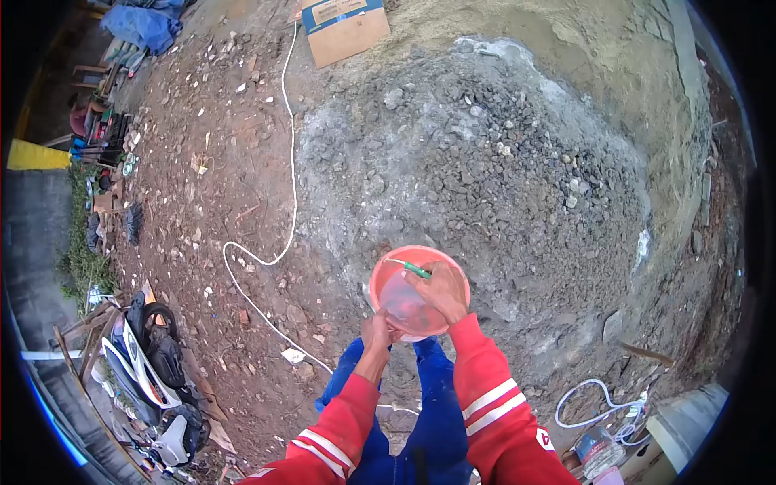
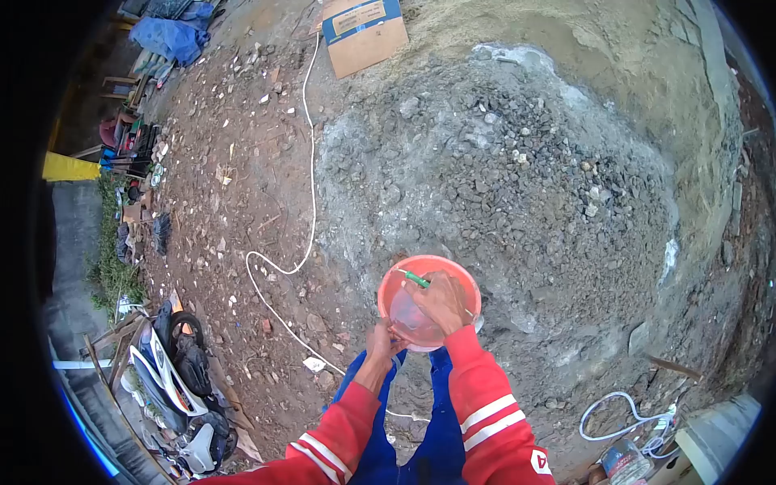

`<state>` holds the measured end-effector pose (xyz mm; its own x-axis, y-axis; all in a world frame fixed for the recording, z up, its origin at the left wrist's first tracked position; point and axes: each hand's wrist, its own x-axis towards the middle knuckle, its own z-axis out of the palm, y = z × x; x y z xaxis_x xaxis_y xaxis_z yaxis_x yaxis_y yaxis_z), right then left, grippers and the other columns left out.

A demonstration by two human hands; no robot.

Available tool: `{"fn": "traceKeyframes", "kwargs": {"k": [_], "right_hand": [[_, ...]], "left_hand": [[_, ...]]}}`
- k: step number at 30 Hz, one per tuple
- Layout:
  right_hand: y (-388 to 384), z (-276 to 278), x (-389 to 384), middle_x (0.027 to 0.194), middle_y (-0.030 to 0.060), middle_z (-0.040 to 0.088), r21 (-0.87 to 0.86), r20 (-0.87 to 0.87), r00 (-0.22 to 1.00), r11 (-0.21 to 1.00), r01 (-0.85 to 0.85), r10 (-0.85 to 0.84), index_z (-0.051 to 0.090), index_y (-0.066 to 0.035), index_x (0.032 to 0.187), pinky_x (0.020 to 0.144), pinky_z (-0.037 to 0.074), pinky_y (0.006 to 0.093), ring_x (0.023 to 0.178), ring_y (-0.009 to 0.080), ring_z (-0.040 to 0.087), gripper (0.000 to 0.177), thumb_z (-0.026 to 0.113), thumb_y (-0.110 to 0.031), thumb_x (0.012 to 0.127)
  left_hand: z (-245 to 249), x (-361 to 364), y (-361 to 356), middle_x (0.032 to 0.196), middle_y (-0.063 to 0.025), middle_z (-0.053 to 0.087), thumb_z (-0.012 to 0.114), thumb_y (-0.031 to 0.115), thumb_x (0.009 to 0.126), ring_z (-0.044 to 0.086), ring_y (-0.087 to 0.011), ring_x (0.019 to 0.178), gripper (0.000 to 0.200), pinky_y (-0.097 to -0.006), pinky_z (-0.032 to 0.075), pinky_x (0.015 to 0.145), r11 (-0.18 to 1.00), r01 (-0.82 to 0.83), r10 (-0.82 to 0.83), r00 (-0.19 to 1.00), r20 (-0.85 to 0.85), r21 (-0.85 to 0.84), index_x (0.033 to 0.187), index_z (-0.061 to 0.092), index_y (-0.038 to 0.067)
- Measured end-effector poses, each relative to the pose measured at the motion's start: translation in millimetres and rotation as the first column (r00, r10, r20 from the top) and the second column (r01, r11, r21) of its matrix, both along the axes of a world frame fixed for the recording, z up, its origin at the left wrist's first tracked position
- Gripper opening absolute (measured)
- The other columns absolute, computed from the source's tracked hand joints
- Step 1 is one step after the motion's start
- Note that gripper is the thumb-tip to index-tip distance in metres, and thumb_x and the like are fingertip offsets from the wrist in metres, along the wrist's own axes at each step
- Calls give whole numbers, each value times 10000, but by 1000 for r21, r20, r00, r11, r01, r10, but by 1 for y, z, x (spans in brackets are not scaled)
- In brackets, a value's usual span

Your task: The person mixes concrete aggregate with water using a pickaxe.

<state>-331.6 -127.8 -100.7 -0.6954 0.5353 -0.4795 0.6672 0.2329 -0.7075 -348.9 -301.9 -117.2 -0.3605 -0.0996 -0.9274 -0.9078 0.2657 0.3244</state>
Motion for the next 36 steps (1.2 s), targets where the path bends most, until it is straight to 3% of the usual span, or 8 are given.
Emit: {"fn": "traceKeyframes", "kwargs": {"k": [4,9,15,22,25,26,32,36], "right_hand": [[33,34,-23,686,228,649,-58,101,994,998,-32,38,710,16,901,652,505,444,706,364,661,465,680,-419,739],[78,64,-50,730,254,648,164,77,996,986,24,-37,708,26,893,682,509,435,734,379,659,454,675,-401,744],[56,42,-62,727,215,645,264,3,996,961,81,-85,665,36,925,672,492,417,703,359,645,399,665,-327,757],[-19,19,-93,569,104,518,208,-127,963,943,259,-236,644,-23,850,535,409,390,532,265,547,305,661,-306,738],[-42,22,-99,711,185,628,97,72,970,969,226,-233,666,-7,941,634,479,409,663,329,630,351,662,-292,737],[-53,13,-96,587,121,553,109,-26,963,956,271,-270,646,-17,857,562,445,389,567,280,589,330,660,-327,743],[-81,-14,-81,703,185,647,-102,172,963,968,228,-208,684,-5,890,644,492,414,679,336,649,377,663,-351,741],[-83,-20,-76,636,199,627,-48,163,967,977,207,-196,692,5,850,653,484,441,663,348,642,376,652,-357,760]], "left_hand": [[23,-11,8,788,-126,559,491,303,847,606,-237,686,336,-324,525,621,998,10,-13,999,49,69,967,522,-10],[22,-45,55,867,-113,553,469,248,865,597,-222,767,276,-335,532,686,951,91,-96,995,5,296,954,536,-4],[-53,-94,101,920,-95,544,481,207,862,573,-189,844,231,-331,529,716,886,171,-158,985,-67,431,973,515,7],[-64,-149,60,880,-97,600,500,186,870,610,-160,779,230,-298,547,647,896,282,-219,953,-209,343,997,487,-7],[-68,-154,13,872,-99,582,515,201,864,599,-170,775,243,-309,536,689,922,297,-272,954,-130,248,990,492,-5],[-71,-152,-5,899,-104,558,518,223,859,585,-182,784,257,-331,530,722,931,311,-297,950,-97,194,985,499,0],[-56,-133,-91,797,-109,569,520,228,868,616,-193,621,286,-300,551,577,934,357,-357,934,-27,10,944,531,-48],[-39,-116,-107,724,-122,618,539,223,902,609,-152,533,279,-258,527,467,962,273,-273,961,46,-6,899,546,-56]]}}
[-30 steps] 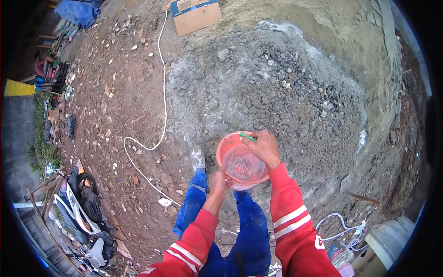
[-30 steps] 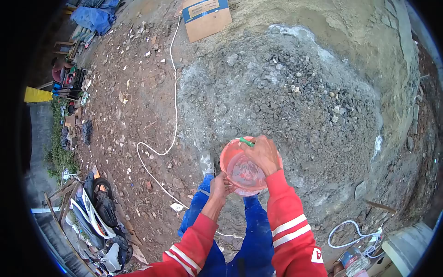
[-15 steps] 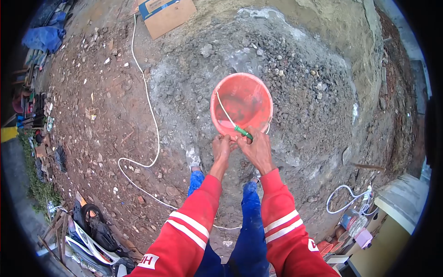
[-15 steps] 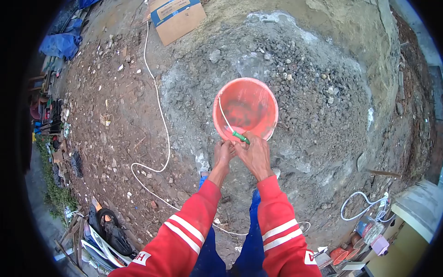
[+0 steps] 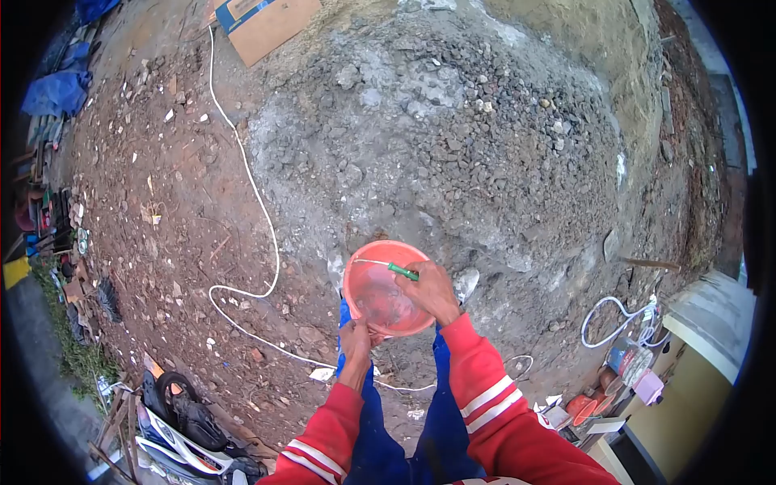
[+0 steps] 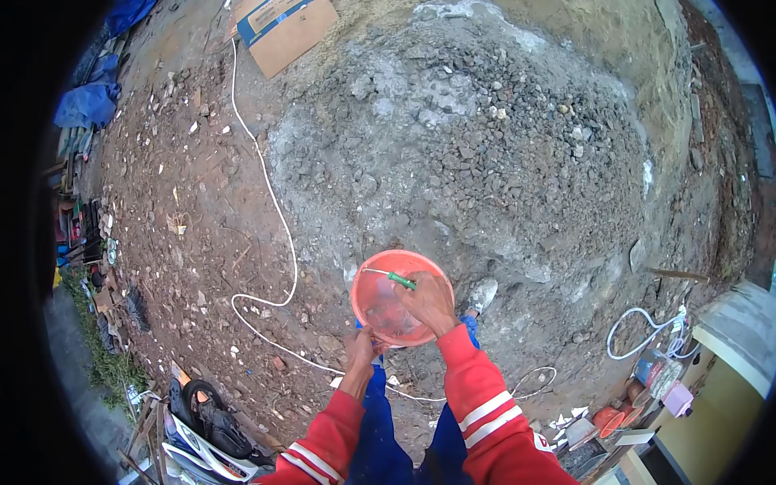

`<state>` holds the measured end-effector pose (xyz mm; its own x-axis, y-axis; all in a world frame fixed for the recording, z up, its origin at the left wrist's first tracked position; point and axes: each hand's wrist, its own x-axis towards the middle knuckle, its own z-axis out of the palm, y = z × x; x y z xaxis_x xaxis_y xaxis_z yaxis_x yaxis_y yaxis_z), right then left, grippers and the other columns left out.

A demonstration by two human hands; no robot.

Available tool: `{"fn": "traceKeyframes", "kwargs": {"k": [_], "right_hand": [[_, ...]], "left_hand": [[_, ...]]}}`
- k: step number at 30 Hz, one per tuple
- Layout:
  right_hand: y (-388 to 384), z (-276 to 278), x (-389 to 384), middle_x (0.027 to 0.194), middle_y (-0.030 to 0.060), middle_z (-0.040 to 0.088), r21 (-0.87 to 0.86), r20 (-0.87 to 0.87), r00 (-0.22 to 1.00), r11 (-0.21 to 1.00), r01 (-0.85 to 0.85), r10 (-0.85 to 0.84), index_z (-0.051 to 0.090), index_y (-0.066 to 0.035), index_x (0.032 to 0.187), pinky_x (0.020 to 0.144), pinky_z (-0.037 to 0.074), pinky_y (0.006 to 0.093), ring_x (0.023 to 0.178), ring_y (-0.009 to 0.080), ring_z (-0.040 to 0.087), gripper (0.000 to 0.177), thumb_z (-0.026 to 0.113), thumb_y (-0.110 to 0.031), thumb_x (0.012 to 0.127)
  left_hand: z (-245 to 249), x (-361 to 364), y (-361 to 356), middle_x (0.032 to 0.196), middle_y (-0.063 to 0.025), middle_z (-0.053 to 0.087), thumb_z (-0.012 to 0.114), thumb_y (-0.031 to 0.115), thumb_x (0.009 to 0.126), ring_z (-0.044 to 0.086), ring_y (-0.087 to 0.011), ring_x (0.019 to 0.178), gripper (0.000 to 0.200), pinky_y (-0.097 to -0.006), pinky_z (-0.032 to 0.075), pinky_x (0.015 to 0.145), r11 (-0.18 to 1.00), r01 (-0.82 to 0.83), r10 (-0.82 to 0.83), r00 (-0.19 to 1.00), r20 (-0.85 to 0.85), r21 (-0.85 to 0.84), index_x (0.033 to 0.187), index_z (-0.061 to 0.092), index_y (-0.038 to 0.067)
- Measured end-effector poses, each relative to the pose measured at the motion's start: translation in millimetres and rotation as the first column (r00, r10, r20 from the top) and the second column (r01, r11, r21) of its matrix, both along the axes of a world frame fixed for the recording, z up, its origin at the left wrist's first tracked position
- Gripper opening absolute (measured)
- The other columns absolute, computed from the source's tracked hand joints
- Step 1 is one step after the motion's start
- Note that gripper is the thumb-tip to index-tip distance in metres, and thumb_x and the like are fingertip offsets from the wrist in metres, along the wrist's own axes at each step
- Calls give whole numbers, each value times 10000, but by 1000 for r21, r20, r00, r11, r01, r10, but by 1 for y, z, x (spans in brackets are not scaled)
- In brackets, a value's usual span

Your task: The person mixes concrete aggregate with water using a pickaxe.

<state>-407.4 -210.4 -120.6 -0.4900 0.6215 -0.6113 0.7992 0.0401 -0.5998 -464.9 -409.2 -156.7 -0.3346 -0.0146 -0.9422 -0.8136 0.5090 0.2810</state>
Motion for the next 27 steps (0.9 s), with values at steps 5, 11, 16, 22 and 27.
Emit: {"fn": "traceKeyframes", "kwargs": {"k": [5,11,16,22,27], "right_hand": [[43,39,1,649,212,624,56,55,998,998,8,-11,683,15,858,618,485,432,649,365,637,362,643,-336,776],[46,36,36,666,207,632,150,-37,993,982,114,-110,636,26,893,654,500,432,680,381,642,318,634,-268,772],[12,27,73,627,152,595,147,-173,962,960,239,-213,624,-15,944,578,468,430,613,333,623,314,651,-276,771],[4,60,99,688,136,625,-28,-263,899,935,355,-349,648,-70,1049,603,479,396,645,297,630,383,683,-298,743],[46,50,132,787,197,675,-142,-186,902,919,366,-389,659,-7,947,675,514,423,751,336,671,407,672,-358,742]], "left_hand": [[0,7,41,759,-109,616,531,198,904,621,-156,586,238,-270,543,506,994,26,-29,999,34,106,930,526,-39],[-27,26,105,790,-82,615,529,145,897,609,-138,626,156,-281,545,562,965,84,-95,995,31,248,946,501,-1],[-22,33,116,788,-60,606,544,96,873,611,-131,650,121,-261,525,573,941,173,-126,977,-171,292,952,504,13],[12,43,94,762,-69,599,580,105,861,611,-136,614,147,-251,513,520,942,287,-218,918,-330,174,944,546,-13],[33,75,91,649,-75,593,599,124,860,559,-136,455,184,-259,475,416,945,306,-326,900,-290,-115,916,548,-44]]}}
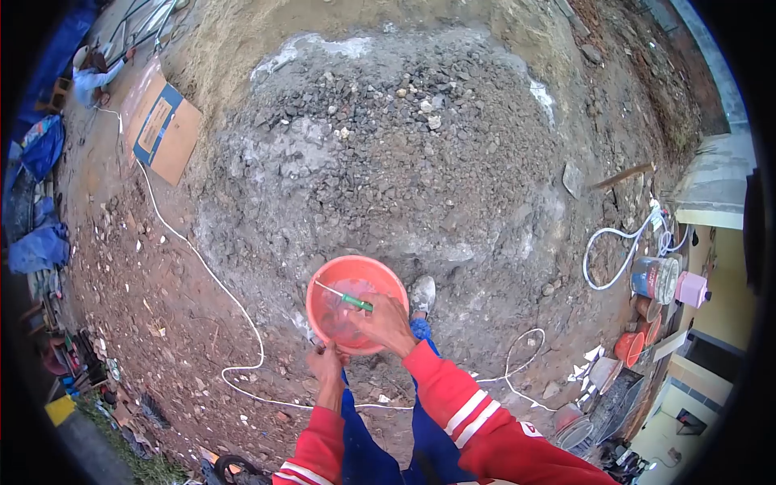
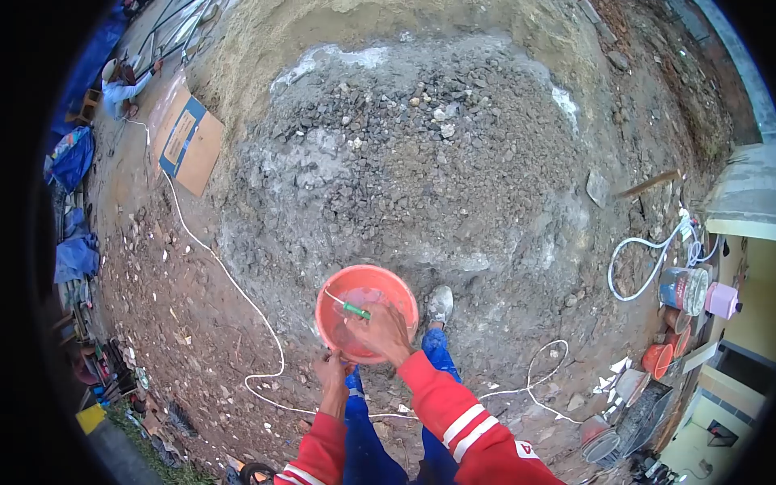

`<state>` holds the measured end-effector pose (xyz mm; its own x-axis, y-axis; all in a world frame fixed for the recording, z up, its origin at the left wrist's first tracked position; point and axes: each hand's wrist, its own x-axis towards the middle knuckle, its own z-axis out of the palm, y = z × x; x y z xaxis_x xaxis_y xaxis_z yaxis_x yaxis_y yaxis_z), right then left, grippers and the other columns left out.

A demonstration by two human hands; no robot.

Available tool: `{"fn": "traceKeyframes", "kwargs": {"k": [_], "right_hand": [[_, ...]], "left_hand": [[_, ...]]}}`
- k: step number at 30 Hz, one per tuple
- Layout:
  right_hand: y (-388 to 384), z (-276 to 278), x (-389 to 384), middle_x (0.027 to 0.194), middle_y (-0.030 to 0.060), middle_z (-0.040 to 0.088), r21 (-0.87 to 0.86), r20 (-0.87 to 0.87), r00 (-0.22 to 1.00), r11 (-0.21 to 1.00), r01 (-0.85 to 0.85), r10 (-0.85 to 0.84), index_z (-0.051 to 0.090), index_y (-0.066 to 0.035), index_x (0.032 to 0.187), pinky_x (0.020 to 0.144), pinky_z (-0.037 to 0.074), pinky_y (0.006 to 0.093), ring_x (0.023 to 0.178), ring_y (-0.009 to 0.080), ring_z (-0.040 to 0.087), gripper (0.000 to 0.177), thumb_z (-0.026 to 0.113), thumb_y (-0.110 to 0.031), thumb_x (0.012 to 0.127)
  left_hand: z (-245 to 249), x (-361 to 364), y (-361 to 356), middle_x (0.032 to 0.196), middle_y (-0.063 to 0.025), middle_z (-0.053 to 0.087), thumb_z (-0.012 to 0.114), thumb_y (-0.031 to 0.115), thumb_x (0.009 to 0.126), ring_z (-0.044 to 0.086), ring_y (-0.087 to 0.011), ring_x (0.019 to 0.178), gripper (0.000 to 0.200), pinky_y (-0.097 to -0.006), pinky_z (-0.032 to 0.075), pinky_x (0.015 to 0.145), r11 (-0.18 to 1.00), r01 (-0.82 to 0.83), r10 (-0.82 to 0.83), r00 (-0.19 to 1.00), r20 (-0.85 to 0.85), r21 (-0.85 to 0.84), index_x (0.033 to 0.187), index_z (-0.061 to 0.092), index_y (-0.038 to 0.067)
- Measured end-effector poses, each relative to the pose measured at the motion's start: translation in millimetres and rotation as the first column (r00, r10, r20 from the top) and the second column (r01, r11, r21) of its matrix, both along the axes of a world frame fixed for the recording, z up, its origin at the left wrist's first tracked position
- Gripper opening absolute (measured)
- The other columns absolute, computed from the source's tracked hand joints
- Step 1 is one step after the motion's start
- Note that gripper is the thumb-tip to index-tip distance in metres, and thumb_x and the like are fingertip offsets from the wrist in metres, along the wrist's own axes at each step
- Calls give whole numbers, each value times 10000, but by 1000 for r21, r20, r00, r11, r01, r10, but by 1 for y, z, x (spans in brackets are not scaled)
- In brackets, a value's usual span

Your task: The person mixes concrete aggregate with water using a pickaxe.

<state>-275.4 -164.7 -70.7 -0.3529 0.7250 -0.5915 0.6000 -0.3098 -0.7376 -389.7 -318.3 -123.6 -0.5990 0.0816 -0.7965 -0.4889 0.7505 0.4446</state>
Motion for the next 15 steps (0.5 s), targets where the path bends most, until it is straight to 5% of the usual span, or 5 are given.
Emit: {"fn": "traceKeyframes", "kwargs": {"k": [4,6,11,15], "right_hand": [[48,-8,14,698,194,661,124,177,982,989,-81,59,713,-40,938,648,506,423,704,339,665,428,664,-414,735],[85,24,19,671,200,653,105,102,995,995,-6,-5,719,-43,949,634,501,430,675,337,660,412,654,-397,748],[134,42,53,748,217,670,359,170,964,924,132,-204,713,4,924,683,508,396,715,327,668,469,653,-427,750],[115,34,71,771,201,671,341,175,967,933,114,-182,693,30,917,671,493,391,696,317,660,460,646,-403,767]], "left_hand": [[3,28,33,631,-69,578,621,176,867,547,-131,432,209,-254,458,396,999,-20,16,997,77,50,861,542,-17],[13,39,68,614,-58,560,619,176,861,544,-129,430,197,-250,453,400,988,-65,41,985,169,139,850,536,-2],[11,83,131,629,-48,567,567,191,879,573,-140,500,169,-250,471,476,967,-13,-63,955,290,255,880,512,31],[-11,100,143,706,-55,601,560,195,895,591,-130,550,162,-253,475,481,938,-9,-100,950,295,347,892,518,39]]}}
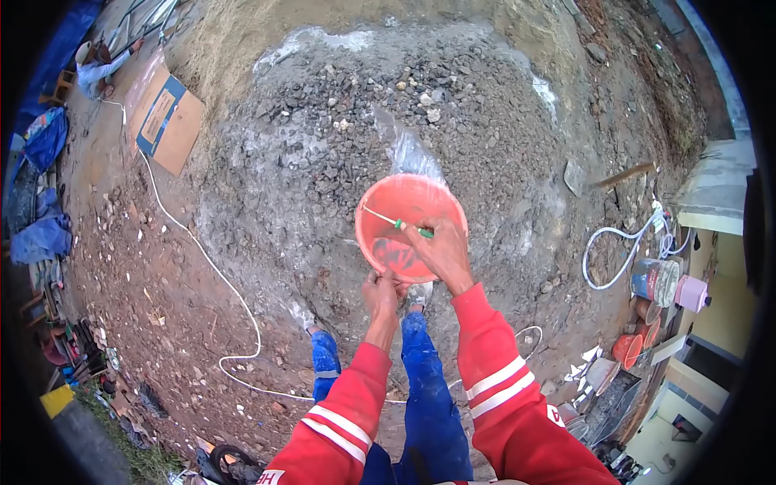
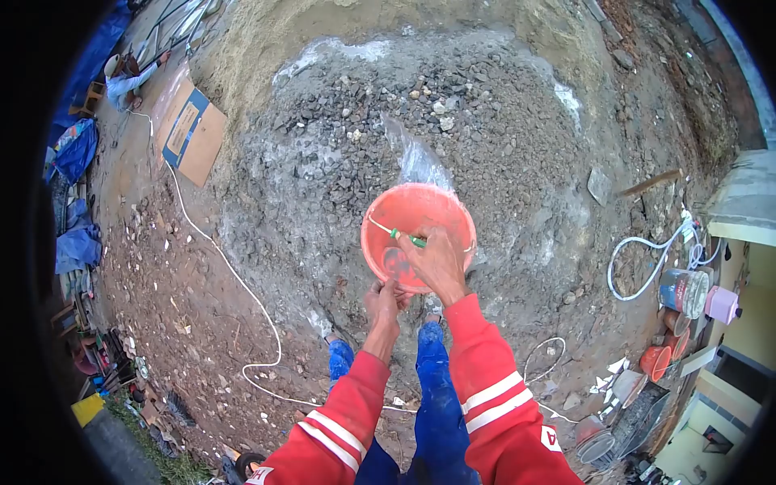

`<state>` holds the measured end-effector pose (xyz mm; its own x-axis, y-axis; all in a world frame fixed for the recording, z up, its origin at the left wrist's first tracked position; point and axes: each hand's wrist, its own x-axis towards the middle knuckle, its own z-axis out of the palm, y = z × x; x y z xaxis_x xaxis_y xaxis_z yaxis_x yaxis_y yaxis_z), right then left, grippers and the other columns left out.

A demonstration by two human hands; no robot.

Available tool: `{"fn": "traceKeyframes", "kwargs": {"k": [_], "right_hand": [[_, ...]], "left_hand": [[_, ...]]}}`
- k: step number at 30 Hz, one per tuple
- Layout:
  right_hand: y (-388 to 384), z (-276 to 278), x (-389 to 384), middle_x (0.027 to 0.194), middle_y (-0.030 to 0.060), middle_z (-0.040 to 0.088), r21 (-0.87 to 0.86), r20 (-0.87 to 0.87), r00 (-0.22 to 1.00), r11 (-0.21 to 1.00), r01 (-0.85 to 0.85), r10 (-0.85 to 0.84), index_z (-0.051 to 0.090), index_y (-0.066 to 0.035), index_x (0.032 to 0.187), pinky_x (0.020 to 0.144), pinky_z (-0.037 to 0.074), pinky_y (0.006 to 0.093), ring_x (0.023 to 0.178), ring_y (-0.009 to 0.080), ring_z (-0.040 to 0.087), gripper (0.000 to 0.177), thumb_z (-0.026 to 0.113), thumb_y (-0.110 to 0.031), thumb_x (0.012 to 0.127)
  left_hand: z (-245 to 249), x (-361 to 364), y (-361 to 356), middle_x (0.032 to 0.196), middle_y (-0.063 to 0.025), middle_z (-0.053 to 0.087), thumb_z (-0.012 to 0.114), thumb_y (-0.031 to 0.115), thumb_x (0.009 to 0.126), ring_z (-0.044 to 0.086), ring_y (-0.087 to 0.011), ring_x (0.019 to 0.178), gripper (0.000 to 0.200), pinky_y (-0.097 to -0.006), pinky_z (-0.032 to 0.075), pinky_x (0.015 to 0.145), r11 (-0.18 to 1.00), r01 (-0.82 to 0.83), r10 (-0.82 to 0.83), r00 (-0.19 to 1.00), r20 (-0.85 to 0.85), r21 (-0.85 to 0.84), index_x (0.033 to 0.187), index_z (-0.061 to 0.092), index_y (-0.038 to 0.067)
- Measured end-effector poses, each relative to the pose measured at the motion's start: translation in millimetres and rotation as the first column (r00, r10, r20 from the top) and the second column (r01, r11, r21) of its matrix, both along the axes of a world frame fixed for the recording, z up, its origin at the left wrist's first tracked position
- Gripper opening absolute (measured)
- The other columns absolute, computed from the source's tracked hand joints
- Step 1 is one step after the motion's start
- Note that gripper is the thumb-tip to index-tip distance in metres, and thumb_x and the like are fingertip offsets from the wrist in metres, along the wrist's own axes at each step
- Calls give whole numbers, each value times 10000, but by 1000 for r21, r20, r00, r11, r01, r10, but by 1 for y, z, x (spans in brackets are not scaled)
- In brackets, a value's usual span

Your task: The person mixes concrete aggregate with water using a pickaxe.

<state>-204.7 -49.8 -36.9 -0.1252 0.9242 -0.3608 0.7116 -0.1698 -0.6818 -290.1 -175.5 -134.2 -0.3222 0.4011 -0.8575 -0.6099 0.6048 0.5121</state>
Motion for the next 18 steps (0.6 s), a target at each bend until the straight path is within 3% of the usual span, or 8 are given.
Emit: {"fn": "traceKeyframes", "kwargs": {"k": [4,9,13,15,17,18], "right_hand": [[-59,-4,-11,691,175,658,-50,-99,994,997,-53,48,696,-13,870,602,498,403,639,306,657,348,639,-347,790],[-133,-13,-32,706,162,666,-179,-223,975,983,-37,-4,702,-40,877,611,506,408,660,314,662,328,646,-354,799],[-155,-19,-32,721,162,670,-267,-306,947,964,12,-97,714,-48,904,634,509,410,659,320,659,352,637,-377,803],[-163,-54,-23,751,172,673,-269,-272,951,961,70,-145,717,-35,911,653,509,416,659,331,655,410,632,-420,803],[-161,-65,-15,771,196,670,-246,-215,964,964,103,-158,717,-15,883,663,506,424,684,343,655,461,632,-459,799],[-142,-54,-7,774,225,664,-366,-215,951,921,132,-222,727,-23,870,700,508,405,731,351,662,464,642,-471,787]], "left_hand": [[6,-15,-21,667,-74,617,555,131,904,584,-117,507,129,-236,471,443,1000,-21,22,996,-83,23,896,519,8],[8,-59,-108,702,-73,612,576,137,899,598,-139,519,146,-238,497,450,990,-50,26,984,-175,-132,912,512,7],[16,-84,-168,727,-88,605,596,149,889,617,-162,535,201,-248,502,435,963,-1,-67,968,-242,-269,951,509,-21],[22,-85,-164,734,-94,604,600,142,883,621,-171,538,213,-256,511,438,950,80,-165,950,-265,-302,966,511,-34],[33,-74,-160,736,-105,599,593,106,869,619,-182,532,229,-277,537,455,916,56,-195,927,-320,-397,1005,505,-56],[26,-75,-158,747,-117,603,573,70,860,617,-189,528,242,-289,554,472,926,138,-240,933,-267,-351,1042,498,-68]]}}
